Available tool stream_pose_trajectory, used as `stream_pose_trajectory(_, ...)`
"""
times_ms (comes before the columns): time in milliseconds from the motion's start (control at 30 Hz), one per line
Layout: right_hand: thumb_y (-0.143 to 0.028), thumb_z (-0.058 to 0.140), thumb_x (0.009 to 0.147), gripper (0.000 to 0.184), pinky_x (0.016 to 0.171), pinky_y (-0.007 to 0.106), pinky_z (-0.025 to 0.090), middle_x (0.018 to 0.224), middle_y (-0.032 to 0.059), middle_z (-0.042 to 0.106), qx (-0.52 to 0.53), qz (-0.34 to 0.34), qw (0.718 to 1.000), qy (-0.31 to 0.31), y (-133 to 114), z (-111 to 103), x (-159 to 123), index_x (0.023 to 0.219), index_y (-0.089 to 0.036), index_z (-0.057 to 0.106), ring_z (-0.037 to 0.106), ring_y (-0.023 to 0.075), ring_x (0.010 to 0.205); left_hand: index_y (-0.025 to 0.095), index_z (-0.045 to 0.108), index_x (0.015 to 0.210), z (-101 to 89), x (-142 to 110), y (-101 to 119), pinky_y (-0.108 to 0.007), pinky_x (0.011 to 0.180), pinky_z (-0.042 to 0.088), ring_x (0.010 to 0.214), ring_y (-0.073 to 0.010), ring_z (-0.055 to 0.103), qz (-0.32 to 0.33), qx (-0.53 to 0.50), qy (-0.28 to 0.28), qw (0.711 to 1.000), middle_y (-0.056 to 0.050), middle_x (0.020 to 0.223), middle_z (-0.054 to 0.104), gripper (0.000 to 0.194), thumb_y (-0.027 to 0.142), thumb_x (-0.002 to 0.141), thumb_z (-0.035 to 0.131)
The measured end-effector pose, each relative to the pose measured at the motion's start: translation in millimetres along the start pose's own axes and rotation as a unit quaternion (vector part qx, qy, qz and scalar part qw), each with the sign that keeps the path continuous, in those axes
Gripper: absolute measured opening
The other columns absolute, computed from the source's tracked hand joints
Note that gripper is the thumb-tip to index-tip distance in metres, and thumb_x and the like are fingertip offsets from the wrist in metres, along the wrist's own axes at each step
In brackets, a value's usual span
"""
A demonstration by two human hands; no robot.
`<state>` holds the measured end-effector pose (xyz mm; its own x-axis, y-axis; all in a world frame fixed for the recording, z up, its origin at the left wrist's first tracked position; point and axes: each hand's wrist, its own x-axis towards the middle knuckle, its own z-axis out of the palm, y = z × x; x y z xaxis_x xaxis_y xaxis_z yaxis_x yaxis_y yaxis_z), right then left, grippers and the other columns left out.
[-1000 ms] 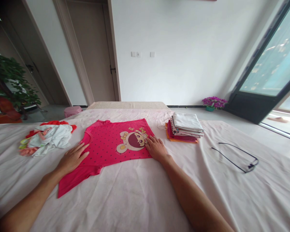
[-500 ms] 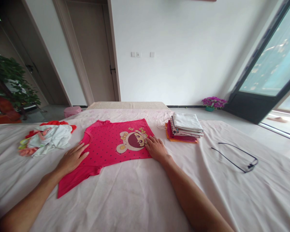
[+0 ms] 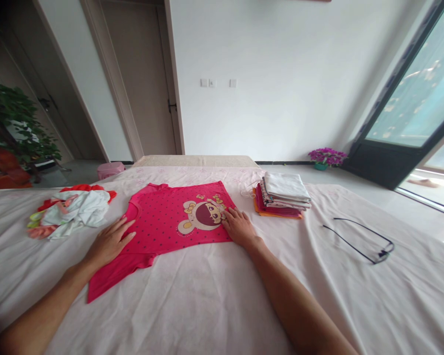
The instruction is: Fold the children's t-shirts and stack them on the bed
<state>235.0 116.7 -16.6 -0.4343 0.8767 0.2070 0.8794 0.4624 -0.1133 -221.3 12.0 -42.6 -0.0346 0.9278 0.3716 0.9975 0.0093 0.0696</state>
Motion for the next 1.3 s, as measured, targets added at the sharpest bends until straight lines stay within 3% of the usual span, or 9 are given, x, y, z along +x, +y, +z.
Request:
stream_pose_trajectory(133,-0.045,0.033,0.102,0.050,0.113,0.044,0.025,0.153,0.0081,0.042,0.001,0.006,1.000,-0.005,-2,-3,-1,0.146,-0.025,0.044,0.034,0.0247,0.141,0.021,0.056,0.132,-12.7,-1,6,-0.047,0.115,0.030,0.140,-0.0309,0.037,0.023,-0.014,0.080,0.996,-0.012,0.145,0.050,0.049,0.041,0.088,0.051)
stream_pose_trajectory(233,-0.043,0.034,0.102,0.049,0.112,0.042,0.027,0.151,0.0090,0.043,0.008,0.005,1.000,0.002,-6,-8,-3,0.145,-0.023,0.045,0.037,0.0247,0.138,0.022,0.061,0.120,-24.0,-2,7,-0.041,0.108,0.038,0.122,-0.0270,0.054,0.036,-0.048,0.092,0.994,-0.011,0.126,0.061,0.039,0.040,0.087,0.052)
stream_pose_trajectory(467,-0.038,0.042,0.100,0.031,0.097,0.033,0.039,0.118,0.0102,0.064,-0.006,-0.005,1.000,0.031,-17,-24,-7,0.112,-0.020,0.064,0.057,0.0224,0.111,0.024,0.063,0.086,-52.3,-23,-14,-0.024,0.074,0.048,0.076,-0.0151,0.063,0.082,-0.154,-0.084,0.981,0.000,0.084,0.068,0.024,0.043,0.088,0.049)
stream_pose_trajectory(600,-0.031,0.052,0.093,0.019,0.087,0.029,0.043,0.104,0.0077,0.067,0.005,-0.037,0.999,-0.023,-8,-39,-6,0.098,-0.021,0.068,0.061,0.0211,0.101,0.025,0.068,0.086,-73.0,-41,-30,-0.025,0.091,0.049,0.096,-0.0183,0.065,0.138,-0.179,-0.146,0.963,-0.003,0.098,0.070,0.016,0.033,0.083,0.055)
stream_pose_trajectory(700,-0.026,0.060,0.084,0.024,0.085,0.028,0.045,0.110,0.0061,0.067,0.042,-0.096,0.990,-0.098,8,-53,-12,0.106,-0.023,0.070,0.062,0.0211,0.102,0.029,0.071,0.100,-82.9,-56,-40,-0.030,0.106,0.044,0.119,-0.0218,0.059,0.137,-0.174,-0.182,0.958,-0.004,0.123,0.066,0.032,0.020,0.073,0.056)
stream_pose_trajectory(800,-0.018,0.061,0.076,0.048,0.089,0.029,0.046,0.125,0.0050,0.064,0.058,-0.144,0.977,-0.146,21,-64,-26,0.123,-0.027,0.064,0.060,0.0220,0.111,0.032,0.069,0.109,-83.2,-68,-44,-0.034,0.110,0.041,0.128,-0.0233,0.054,0.124,-0.169,-0.192,0.959,-0.003,0.137,0.059,0.046,0.015,0.069,0.056)
stream_pose_trajectory(900,-0.010,0.054,0.078,0.057,0.092,0.031,0.045,0.131,0.0054,0.061,0.040,-0.139,0.981,-0.129,22,-64,-39,0.132,-0.029,0.058,0.057,0.0222,0.117,0.030,0.071,0.099,-75.3,-73,-43,-0.033,0.107,0.045,0.123,-0.0236,0.058,0.114,-0.162,-0.157,0.968,-0.003,0.132,0.063,0.025,0.027,0.078,0.059)
stream_pose_trajectory(1133,-0.010,0.042,0.091,0.034,0.090,0.033,0.040,0.110,0.0094,0.067,-0.041,-0.103,0.991,-0.068,5,-44,-32,0.112,-0.022,0.066,0.060,0.0221,0.102,0.026,0.065,0.092,-52.4,-62,-27,-0.030,0.103,0.046,0.112,-0.0198,0.064,0.099,-0.197,-0.061,0.973,-0.004,0.114,0.071,0.021,0.040,0.090,0.049)
stream_pose_trajectory(1300,-0.008,0.041,0.088,0.030,0.083,0.029,0.041,0.099,0.0078,0.069,-0.022,-0.115,0.992,-0.048,10,-55,-27,0.096,-0.020,0.068,0.061,0.0204,0.093,0.024,0.058,0.095,-55.5,-52,-23,-0.024,0.083,0.051,0.090,-0.0181,0.068,0.015,-0.295,-0.090,0.951,-0.002,0.089,0.070,0.026,0.045,0.091,0.043)
